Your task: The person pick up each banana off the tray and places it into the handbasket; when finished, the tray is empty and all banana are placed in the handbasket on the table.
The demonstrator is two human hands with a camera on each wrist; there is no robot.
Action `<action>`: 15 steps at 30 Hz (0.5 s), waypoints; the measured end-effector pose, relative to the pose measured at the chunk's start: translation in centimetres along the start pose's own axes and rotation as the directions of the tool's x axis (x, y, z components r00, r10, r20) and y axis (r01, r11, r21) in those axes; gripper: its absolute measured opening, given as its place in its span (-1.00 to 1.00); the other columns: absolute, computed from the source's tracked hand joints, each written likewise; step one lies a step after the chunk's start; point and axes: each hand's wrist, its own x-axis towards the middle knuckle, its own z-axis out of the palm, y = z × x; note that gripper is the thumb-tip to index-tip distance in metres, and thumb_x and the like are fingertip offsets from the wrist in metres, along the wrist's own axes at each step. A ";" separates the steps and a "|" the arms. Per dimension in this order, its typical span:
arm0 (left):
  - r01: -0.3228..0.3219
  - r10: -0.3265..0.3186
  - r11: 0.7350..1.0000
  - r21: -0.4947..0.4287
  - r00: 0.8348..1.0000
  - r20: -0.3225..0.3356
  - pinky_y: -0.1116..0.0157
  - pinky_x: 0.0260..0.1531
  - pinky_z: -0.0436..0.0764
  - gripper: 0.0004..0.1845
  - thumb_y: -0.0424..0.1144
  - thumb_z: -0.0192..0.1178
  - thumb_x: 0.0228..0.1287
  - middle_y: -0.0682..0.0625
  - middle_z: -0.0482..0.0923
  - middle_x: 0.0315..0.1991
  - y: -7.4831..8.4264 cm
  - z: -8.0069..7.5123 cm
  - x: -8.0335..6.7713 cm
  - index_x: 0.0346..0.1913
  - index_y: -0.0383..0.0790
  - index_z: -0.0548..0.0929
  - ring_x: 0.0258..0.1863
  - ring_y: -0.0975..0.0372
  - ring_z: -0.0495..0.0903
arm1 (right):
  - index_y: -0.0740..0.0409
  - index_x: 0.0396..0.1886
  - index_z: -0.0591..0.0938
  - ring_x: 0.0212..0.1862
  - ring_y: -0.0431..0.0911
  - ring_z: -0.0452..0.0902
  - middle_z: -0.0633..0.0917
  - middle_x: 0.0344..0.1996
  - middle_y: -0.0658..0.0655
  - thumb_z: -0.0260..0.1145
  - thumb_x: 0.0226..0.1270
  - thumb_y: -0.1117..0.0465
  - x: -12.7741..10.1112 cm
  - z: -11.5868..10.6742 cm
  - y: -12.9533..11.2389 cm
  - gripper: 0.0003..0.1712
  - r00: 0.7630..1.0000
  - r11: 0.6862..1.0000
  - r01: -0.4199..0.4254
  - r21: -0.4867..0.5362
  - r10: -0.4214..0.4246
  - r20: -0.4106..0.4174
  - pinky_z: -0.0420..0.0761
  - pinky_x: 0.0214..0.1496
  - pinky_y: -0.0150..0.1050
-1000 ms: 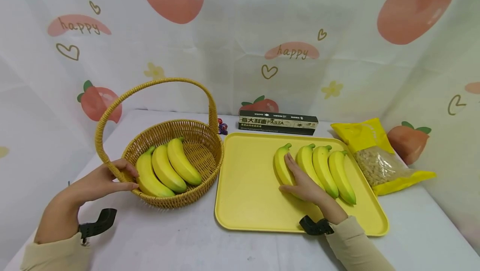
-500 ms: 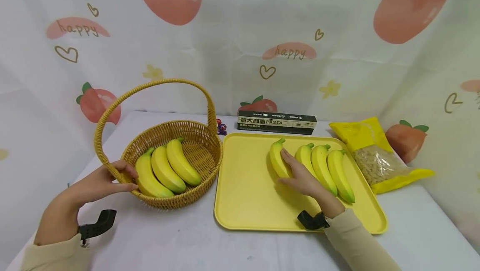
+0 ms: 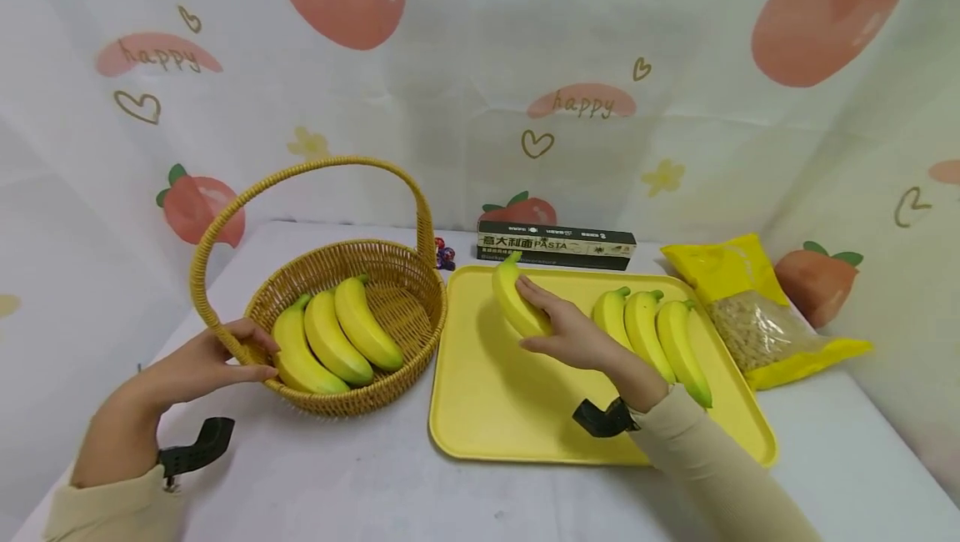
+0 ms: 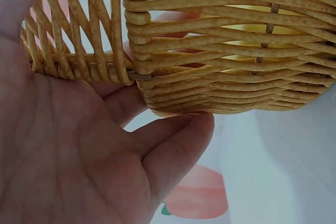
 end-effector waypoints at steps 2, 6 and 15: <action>-0.012 0.012 1.000 -0.012 1.000 0.007 0.44 -0.28 0.48 -0.71 -0.18 0.29 0.14 -0.03 0.52 -0.18 0.0 0.0 0.0 -0.11 -0.24 0.56 -0.25 0.45 0.41 | 0.31 0.43 0.04 0.46 0.15 -0.09 -0.01 0.46 0.26 0.29 0.20 0.34 0.3 0.1 -0.8 -0.12 0.999 1.000 0.011 0.015 -0.012 0.030 0.12 0.39 0.07; -0.012 0.012 1.000 -0.011 1.000 0.006 0.42 -0.24 0.49 -0.66 -0.16 0.30 0.14 -0.06 0.53 -0.12 0.0 -0.2 0.0 -0.05 -0.21 0.55 -0.20 0.47 0.40 | 0.29 0.43 0.05 0.48 0.10 -0.10 0.01 0.46 0.23 0.30 0.19 0.34 1.0 0.4 -2.4 -0.12 0.996 0.999 0.048 0.024 -0.050 0.073 0.10 0.41 0.03; 0.027 -0.027 1.000 -0.004 1.000 0.007 0.07 -0.03 0.51 -0.36 -0.11 0.29 0.14 -0.27 0.36 0.19 -0.1 -0.5 -0.3 0.26 -0.22 0.35 0.11 0.12 0.37 | 0.32 0.41 0.07 0.47 0.04 -0.06 0.05 0.44 0.25 0.30 0.21 0.30 2.9 1.6 -4.8 -0.14 0.972 0.991 0.131 0.022 -0.133 0.191 0.17 0.40 -0.06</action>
